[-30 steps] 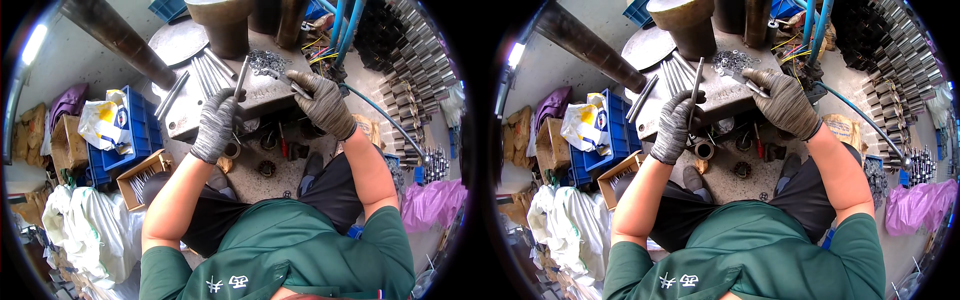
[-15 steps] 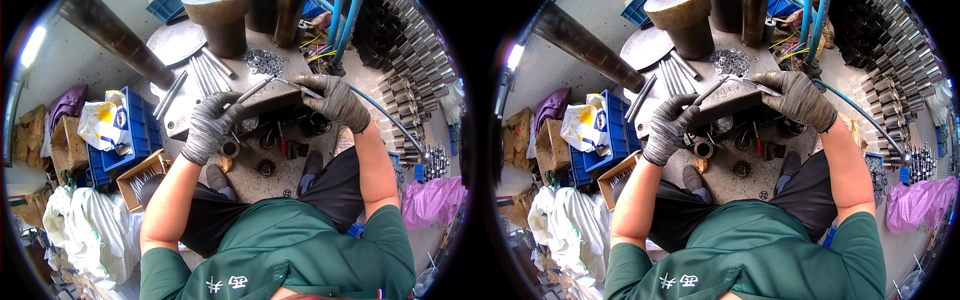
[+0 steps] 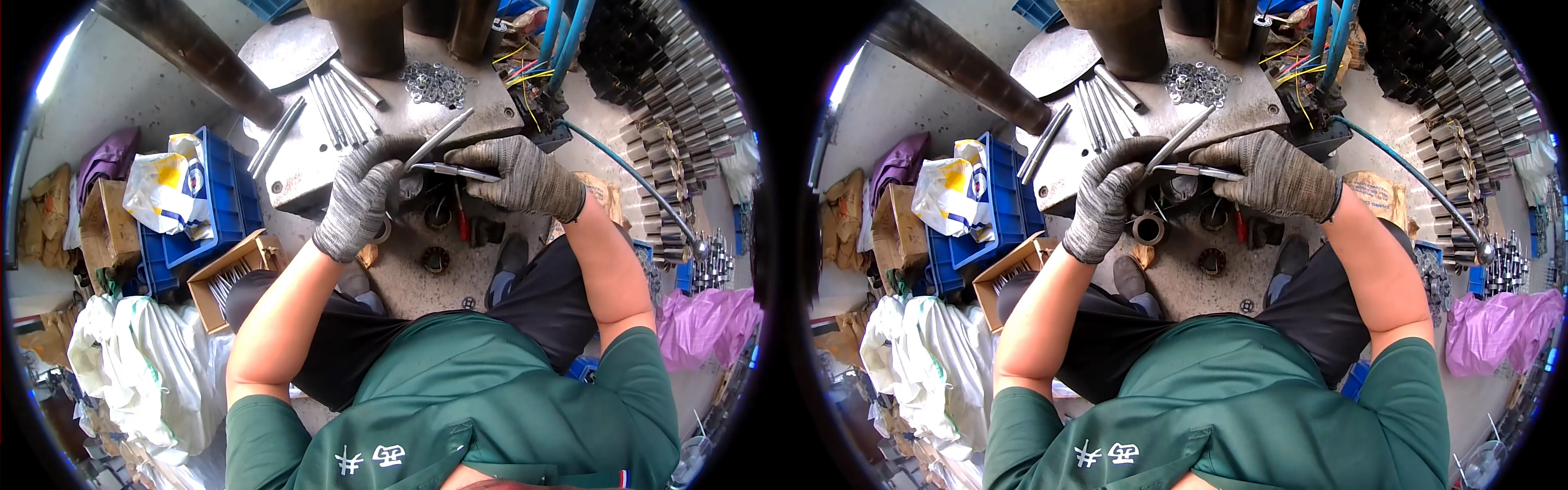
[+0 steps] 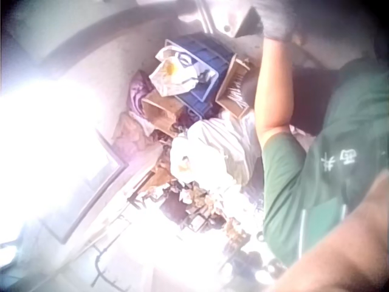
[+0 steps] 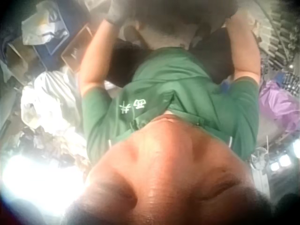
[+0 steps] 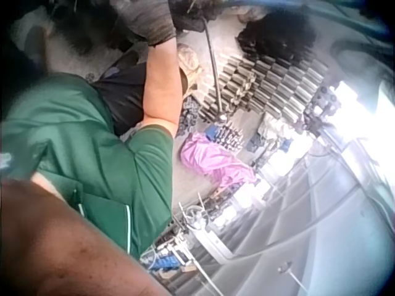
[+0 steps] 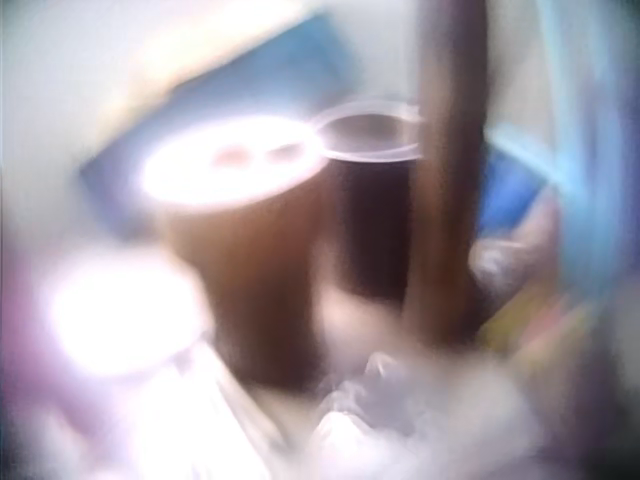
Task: The person cleans debris and burrs from metal rods using a handheld tool by hand while seated at a workbench.
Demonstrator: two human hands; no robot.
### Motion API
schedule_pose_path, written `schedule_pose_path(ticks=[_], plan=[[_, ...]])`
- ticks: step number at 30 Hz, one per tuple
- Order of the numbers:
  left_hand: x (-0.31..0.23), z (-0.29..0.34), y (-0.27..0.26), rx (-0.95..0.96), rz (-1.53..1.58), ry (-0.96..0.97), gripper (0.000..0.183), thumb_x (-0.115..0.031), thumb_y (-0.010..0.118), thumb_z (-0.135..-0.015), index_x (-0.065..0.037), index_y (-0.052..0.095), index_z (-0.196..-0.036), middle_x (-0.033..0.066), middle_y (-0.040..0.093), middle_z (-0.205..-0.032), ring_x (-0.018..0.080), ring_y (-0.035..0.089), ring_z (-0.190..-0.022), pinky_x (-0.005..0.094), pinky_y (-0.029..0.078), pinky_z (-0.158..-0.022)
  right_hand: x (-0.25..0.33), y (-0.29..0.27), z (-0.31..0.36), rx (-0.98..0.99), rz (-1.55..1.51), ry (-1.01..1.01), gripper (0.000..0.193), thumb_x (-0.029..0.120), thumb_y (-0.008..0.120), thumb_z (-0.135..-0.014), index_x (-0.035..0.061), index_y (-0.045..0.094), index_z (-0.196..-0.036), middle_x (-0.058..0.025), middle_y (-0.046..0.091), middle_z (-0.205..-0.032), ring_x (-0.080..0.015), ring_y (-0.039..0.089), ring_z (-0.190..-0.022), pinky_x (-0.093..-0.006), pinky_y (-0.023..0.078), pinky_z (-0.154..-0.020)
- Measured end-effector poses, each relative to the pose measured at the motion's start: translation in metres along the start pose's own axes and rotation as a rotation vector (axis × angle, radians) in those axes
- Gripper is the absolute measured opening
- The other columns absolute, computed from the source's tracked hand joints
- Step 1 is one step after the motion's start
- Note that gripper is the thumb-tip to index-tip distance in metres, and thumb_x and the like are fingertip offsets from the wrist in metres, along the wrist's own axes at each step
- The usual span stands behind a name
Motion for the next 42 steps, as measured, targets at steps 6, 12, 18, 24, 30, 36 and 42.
schedule_pose_path(ticks=[6, 12, 18, 24, 30, 36, 42], plan=[[-0.001, -0.002, 0.002, -0.026, 0.1, -0.002, 0.045, -0.015, 0.053, -0.093, 0.005, 0.065, -0.132, 0.0115, 0.076, -0.107, 0.0051, 0.055, -0.06, 0.019, 0.045, -0.056, 0.005, 0.006, -0.004, 0.018, -0.015, -0.014, 0.048, 0.009, 0.073, -0.086, 0.0017, 0.067, -0.133, -0.0172, 0.072, -0.124, -0.0259, 0.07, -0.115, -0.0368, 0.053, -0.1], [0.012, -0.003, -0.001, -0.069, 0.196, -0.113, 0.048, -0.006, 0.046, -0.088, 0.008, 0.063, -0.132, 0.0156, 0.076, -0.104, 0.0073, 0.056, -0.055, 0.019, 0.045, -0.051, 0.002, 0.009, -0.005, 0.031, -0.002, -0.008, 0.048, 0.009, 0.073, -0.086, 0.002, 0.066, -0.133, -0.0171, 0.072, -0.123, -0.0265, 0.07, -0.115, -0.0368, 0.053, -0.101], [0.016, -0.004, -0.002, -0.038, 0.369, -0.187, 0.053, -0.006, 0.046, -0.088, 0.011, 0.057, -0.137, 0.0191, 0.075, -0.107, 0.0084, 0.057, -0.055, 0.0178, 0.045, -0.048, 0.005, 0.008, -0.007, 0.047, 0.021, 0.021, 0.049, 0.01, 0.074, -0.087, 0.0022, 0.066, -0.134, -0.0181, 0.073, -0.12, -0.0262, 0.071, -0.113, -0.0371, 0.054, -0.099], [0.007, -0.008, 0.007, 0.022, 0.453, -0.137, 0.053, -0.008, 0.048, -0.091, 0.011, 0.054, -0.14, 0.0211, 0.073, -0.113, 0.0072, 0.056, -0.055, 0.0174, 0.045, -0.048, -0.003, 0.007, -0.005, -0.032, 0.044, -0.031, 0.051, 0.009, 0.074, -0.086, 0.0029, 0.065, -0.136, -0.0171, 0.074, -0.117, -0.0249, 0.072, -0.108, -0.0351, 0.055, -0.096], [0.004, -0.006, 0.014, 0.019, 0.462, -0.155, 0.052, -0.009, 0.051, -0.092, 0.01, 0.054, -0.141, 0.0221, 0.073, -0.115, 0.0061, 0.052, -0.052, 0.017, 0.042, -0.047, -0.007, -0.001, -0.004, 0.061, -0.009, 0.023, 0.056, 0.011, 0.077, -0.082, 0.0041, 0.065, -0.136, -0.0196, 0.071, -0.122, -0.0328, 0.07, -0.11, -0.0388, 0.055, -0.096], [0.0, -0.008, 0.018, 0.063, 0.601, -0.105, 0.052, -0.015, 0.05, -0.095, 0.011, 0.053, -0.14, 0.0241, 0.073, -0.115, 0.0074, 0.054, -0.056, 0.0175, 0.044, -0.052, -0.017, 0.011, 0.007, 0.253, -0.491, 0.311, 0.062, 0.022, 0.081, -0.089, 0.004, 0.059, -0.144, -0.0063, 0.071, -0.116, -0.0154, 0.066, -0.104, -0.0334, 0.054, -0.091], [0.01, -0.015, 0.003, 0.074, 0.705, -0.064, 0.065, -0.023, 0.065, -0.091, 0.009, 0.049, -0.145, 0.0229, 0.073, -0.112, 0.0066, 0.051, -0.046, 0.0178, 0.045, -0.046, -0.023, -0.01, 0.002, 0.101, -0.506, 0.235, 0.047, 0.014, 0.078, -0.086, 0.0013, 0.063, -0.128, -0.0043, 0.066, -0.107, -0.0136, 0.058, -0.101, -0.0313, 0.051, -0.09]])
Point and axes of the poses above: each hand's wrist, its own z-axis away from the middle knuckle, its own y-axis out of the palm, x = y × z, the point moved 6 cm from there along -z, towards the middle knuckle
